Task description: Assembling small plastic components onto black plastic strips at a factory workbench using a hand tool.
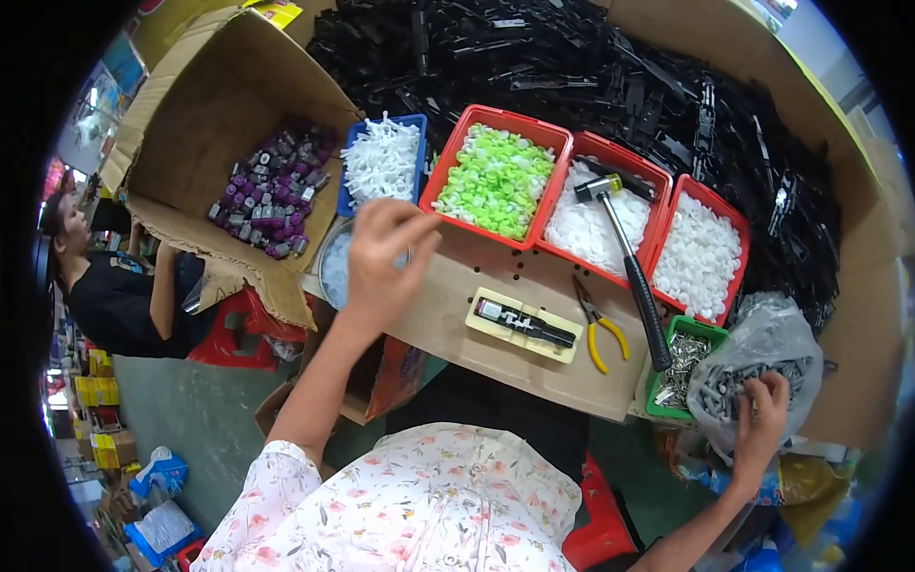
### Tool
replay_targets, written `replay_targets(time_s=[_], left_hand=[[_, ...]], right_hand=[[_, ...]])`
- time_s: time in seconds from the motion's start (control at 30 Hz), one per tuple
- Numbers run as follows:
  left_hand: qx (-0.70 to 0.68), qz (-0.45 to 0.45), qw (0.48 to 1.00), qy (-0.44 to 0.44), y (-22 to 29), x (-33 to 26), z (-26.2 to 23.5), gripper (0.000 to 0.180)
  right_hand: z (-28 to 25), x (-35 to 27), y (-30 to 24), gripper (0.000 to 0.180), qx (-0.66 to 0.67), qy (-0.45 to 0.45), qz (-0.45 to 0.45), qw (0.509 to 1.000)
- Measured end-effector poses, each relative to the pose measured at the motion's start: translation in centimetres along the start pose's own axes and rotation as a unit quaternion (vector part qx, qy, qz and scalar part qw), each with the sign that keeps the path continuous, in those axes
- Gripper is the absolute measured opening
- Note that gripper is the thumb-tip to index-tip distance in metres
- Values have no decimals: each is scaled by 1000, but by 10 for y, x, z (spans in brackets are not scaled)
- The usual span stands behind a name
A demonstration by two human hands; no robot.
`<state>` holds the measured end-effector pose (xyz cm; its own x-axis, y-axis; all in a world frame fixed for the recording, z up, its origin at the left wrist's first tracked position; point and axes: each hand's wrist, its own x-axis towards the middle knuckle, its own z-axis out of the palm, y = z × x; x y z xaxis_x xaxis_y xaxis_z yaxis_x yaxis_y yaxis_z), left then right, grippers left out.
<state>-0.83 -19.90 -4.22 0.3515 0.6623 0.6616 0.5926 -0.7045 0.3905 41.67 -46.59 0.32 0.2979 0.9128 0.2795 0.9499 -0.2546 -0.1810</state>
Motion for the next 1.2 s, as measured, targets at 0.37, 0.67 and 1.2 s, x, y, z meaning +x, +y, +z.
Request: replay_targets(time_s=[0.37,0.67,1.2], left_hand=[[116,-72,991,-1,-71,13,-23,18],[56,-108,992,23,-80,30,-14,12],[-252,-290,923,13,-48,31,-43,11]], right_hand=[[-8,-3,-3,20,71,33,52,996],[-9,5,-16,15,39,57,14,997],[5,-3,-35,13,113,65,47,990]])
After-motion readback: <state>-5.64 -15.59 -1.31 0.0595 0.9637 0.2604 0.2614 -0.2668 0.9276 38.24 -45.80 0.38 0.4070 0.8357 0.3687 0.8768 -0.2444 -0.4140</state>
